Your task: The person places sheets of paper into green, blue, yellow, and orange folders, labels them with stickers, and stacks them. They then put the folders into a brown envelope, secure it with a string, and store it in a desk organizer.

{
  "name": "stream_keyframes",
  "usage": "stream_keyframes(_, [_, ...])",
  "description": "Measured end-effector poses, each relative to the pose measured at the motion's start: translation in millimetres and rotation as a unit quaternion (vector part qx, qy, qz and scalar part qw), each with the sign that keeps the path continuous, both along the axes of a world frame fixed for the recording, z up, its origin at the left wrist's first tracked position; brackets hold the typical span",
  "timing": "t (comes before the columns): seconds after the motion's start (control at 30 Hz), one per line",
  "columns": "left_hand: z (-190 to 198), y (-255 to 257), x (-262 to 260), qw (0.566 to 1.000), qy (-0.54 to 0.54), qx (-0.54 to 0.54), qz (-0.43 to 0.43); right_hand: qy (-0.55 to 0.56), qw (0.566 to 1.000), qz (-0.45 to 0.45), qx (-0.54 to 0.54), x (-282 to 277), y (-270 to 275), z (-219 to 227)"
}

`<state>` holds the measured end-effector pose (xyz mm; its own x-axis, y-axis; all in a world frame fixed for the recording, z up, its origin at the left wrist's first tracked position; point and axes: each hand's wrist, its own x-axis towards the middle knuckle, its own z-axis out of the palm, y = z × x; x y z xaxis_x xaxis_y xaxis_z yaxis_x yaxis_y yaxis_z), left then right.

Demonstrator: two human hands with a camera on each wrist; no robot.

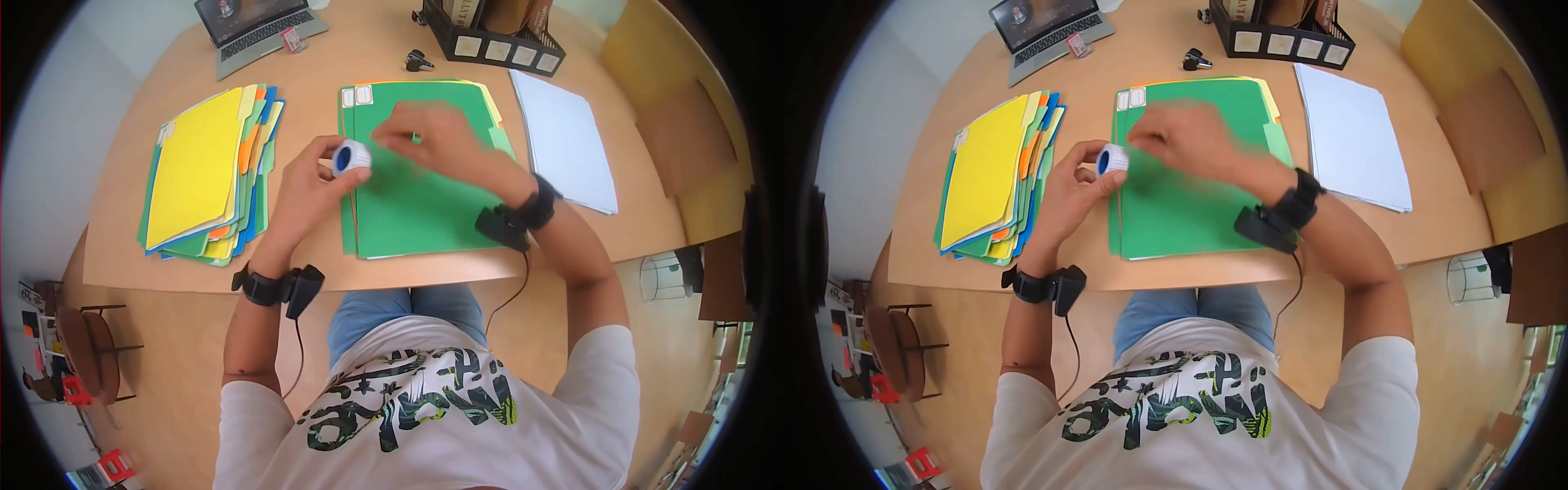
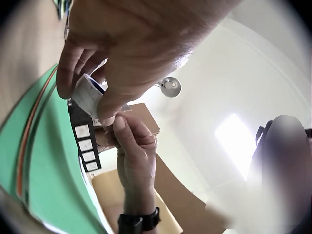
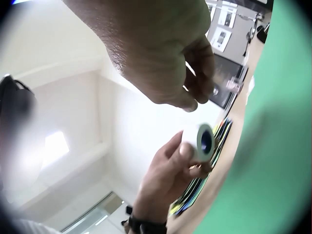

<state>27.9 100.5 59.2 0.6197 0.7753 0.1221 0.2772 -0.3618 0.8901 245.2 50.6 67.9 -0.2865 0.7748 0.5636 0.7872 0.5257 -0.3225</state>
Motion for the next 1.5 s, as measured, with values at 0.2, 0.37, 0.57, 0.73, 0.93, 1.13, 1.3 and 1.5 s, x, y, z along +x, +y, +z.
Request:
stream_keyframes(0.2, [-22,48,-21,0.946,0.218,0.234,0.050,-0.228,0.932,-0.086,-0.268,30,83,-11])
stream_keyframes(0.37, [-4,18,-22,0.908,0.234,0.348,0.013,-0.242,0.899,-0.137,-0.339,18,107,-10])
stream_keyframes(0.57, [-5,-62,-16,0.901,0.241,0.325,-0.157,-0.178,0.931,-0.098,-0.303,35,107,-28])
stream_keyframes(0.73, [-30,-68,-15,0.910,0.219,0.338,-0.102,0.160,0.918,-0.003,-0.363,83,42,-5])
stream_keyframes(0.93, [-39,-67,-17,0.931,0.114,0.340,-0.064,0.412,0.865,-0.176,-0.226,103,-115,21])
stream_keyframes(1.13, [-42,-74,-23,0.935,-0.006,0.353,-0.030,0.660,0.704,-0.147,-0.220,56,-225,-34])
stream_keyframes(1.3, [-49,-96,-26,0.932,-0.056,0.351,-0.072,0.726,0.658,-0.057,-0.191,14,-219,-45])
stream_keyframes(1.5, [-60,-116,-30,0.954,-0.270,0.085,0.103,0.733,0.651,-0.097,-0.169,6,-200,-36])
